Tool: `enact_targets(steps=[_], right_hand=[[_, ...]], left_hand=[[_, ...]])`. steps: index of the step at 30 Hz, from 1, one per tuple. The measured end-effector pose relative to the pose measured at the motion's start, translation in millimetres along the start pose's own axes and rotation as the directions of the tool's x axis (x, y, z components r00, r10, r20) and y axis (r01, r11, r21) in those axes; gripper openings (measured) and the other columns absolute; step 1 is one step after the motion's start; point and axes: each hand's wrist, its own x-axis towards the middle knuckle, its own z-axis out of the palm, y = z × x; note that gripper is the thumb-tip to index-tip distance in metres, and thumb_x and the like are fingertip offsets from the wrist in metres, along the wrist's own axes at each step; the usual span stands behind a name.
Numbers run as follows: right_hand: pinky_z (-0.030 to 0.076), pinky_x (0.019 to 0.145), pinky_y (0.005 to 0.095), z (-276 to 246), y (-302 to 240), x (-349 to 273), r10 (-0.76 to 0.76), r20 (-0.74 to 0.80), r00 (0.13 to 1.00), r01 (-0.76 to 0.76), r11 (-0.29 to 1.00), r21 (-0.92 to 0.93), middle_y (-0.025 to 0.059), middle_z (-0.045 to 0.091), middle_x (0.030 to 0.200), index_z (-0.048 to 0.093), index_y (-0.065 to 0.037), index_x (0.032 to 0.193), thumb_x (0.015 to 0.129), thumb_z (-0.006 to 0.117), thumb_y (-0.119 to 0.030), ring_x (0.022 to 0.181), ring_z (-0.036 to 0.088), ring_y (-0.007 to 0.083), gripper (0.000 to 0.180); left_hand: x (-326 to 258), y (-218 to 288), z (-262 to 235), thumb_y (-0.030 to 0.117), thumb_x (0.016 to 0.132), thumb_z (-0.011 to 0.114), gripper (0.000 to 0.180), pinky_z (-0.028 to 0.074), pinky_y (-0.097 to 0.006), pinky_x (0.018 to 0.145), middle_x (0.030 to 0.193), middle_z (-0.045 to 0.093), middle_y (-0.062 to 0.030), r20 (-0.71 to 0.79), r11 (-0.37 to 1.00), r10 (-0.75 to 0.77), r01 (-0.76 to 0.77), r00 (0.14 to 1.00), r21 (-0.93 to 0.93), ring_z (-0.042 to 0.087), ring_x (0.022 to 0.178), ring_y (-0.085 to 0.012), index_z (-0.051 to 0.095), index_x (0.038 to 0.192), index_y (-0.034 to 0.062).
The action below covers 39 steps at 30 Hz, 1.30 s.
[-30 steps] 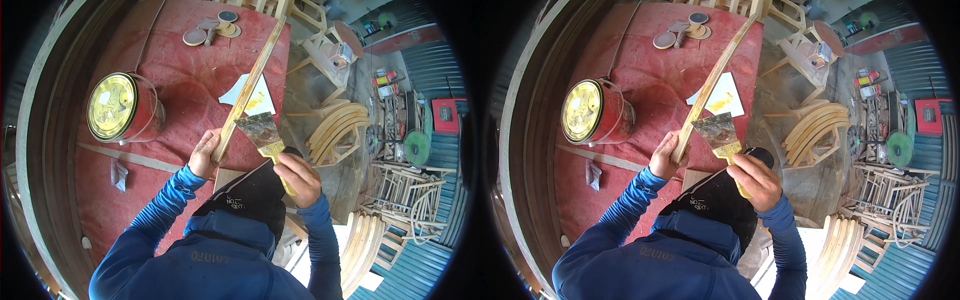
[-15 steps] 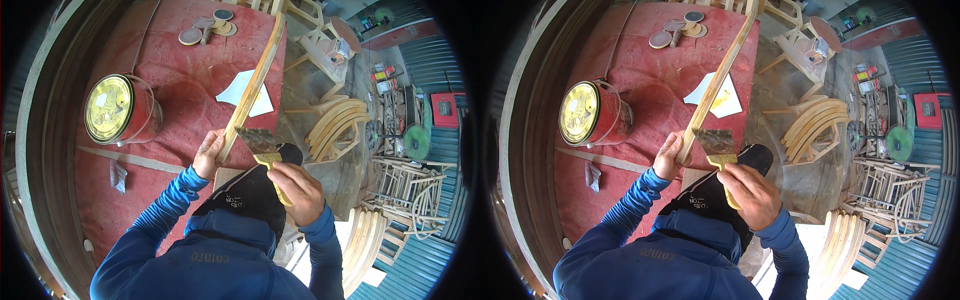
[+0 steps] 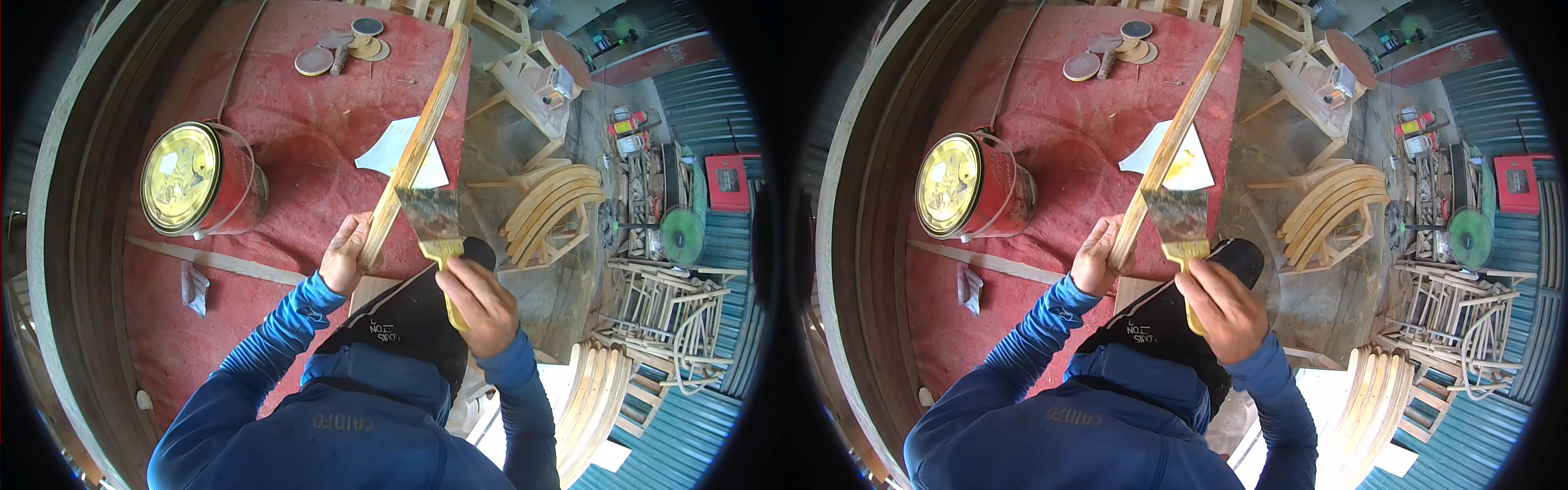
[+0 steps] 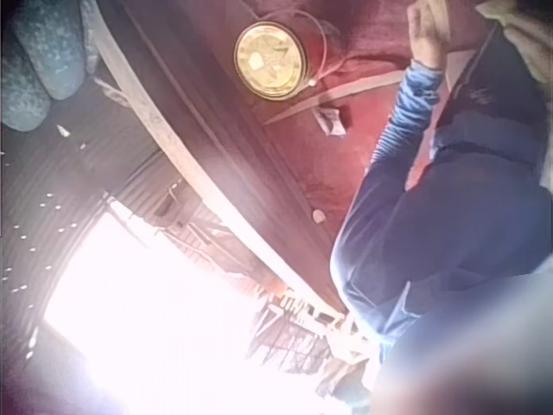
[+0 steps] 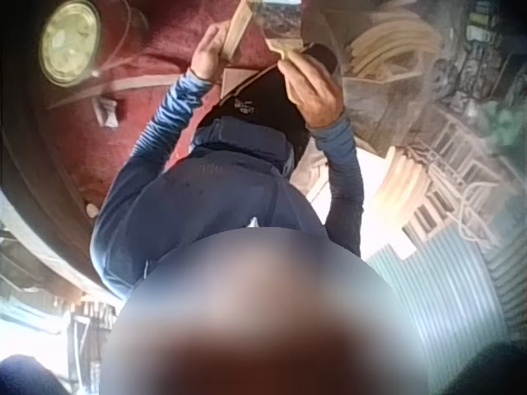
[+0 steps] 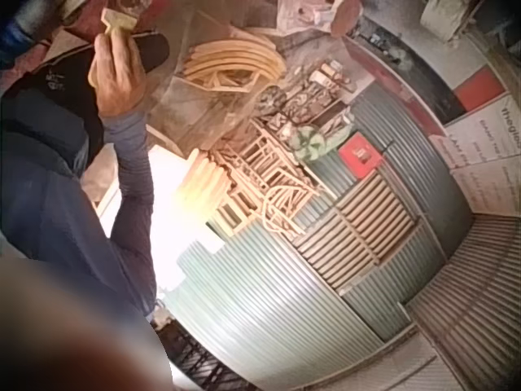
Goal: Applying varnish to curved wooden furniture strips using a brush and a putty knife for smoothing.
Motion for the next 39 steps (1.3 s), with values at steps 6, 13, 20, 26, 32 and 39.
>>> enact_targets(steps=[6,13,20,26,32,39], right_hand=[[0.059,0.085,0.0391,-22,6,23,0.084,-0.042,0.996,-0.080,0.993,0.086,0.0167,0.070,0.116,0.071,-0.003,0.115,0.080,0.075,0.005,0.101,0.071,0.0336,0.037],[0.060,0.087,0.0404,-16,-4,18,0.046,0.056,0.997,-0.050,0.996,0.074,0.0164,0.068,0.118,0.068,-0.002,0.120,0.079,0.074,0.001,0.102,0.070,0.0335,0.041],[0.061,0.080,0.0370,-25,-14,3,0.186,-0.127,0.974,-0.160,0.968,0.193,0.0180,0.073,0.108,0.072,-0.003,0.112,0.081,0.076,0.006,0.093,0.073,0.0320,0.032],[0.059,0.084,0.0385,-22,15,29,0.162,-0.081,0.983,-0.150,0.980,0.134,0.0158,0.071,0.115,0.070,-0.004,0.115,0.082,0.074,0.005,0.099,0.071,0.0319,0.035],[0.060,0.085,0.0389,-27,-13,6,0.045,0.084,0.995,-0.058,0.987,0.150,0.0169,0.069,0.118,0.068,-0.002,0.120,0.081,0.075,0.000,0.103,0.070,0.0325,0.039],[0.060,0.080,0.0356,-41,6,23,0.238,-0.119,0.964,-0.212,0.958,0.195,0.0169,0.073,0.109,0.070,-0.001,0.114,0.084,0.073,0.007,0.095,0.074,0.0303,0.031]], left_hand=[[-2,-2,2,0.030,0.110,0.045,0.032,0.043,-0.030,0.057,0.089,0.059,-0.0059,-0.036,1.000,0.001,0.000,0.999,0.018,0.052,0.064,-0.0157,0.053,0.130,0.0062],[2,0,11,0.030,0.110,0.047,0.027,0.043,-0.028,0.058,0.089,0.059,-0.0044,-0.012,0.999,-0.013,0.012,1.000,-0.033,0.054,0.065,-0.0135,0.055,0.125,0.0094],[5,-1,16,0.030,0.110,0.045,0.029,0.042,-0.029,0.055,0.086,0.058,-0.0056,-0.002,0.994,-0.013,0.013,1.000,-0.109,0.053,0.061,-0.0156,0.054,0.126,0.0070],[6,0,17,0.032,0.110,0.042,0.035,0.040,-0.029,0.053,0.086,0.058,-0.0082,0.016,1.000,0.017,-0.017,1.000,-0.024,0.051,0.060,-0.0165,0.053,0.128,0.0044],[5,2,24,0.030,0.111,0.043,0.030,0.039,-0.028,0.054,0.082,0.056,-0.0059,0.015,0.998,0.025,-0.024,1.000,-0.052,0.049,0.059,-0.0143,0.053,0.125,0.0059],[6,-4,21,0.030,0.111,0.042,0.030,0.041,-0.030,0.054,0.085,0.059,-0.0082,0.041,0.999,0.021,-0.020,0.999,-0.032,0.053,0.061,-0.0167,0.053,0.126,0.0060]])
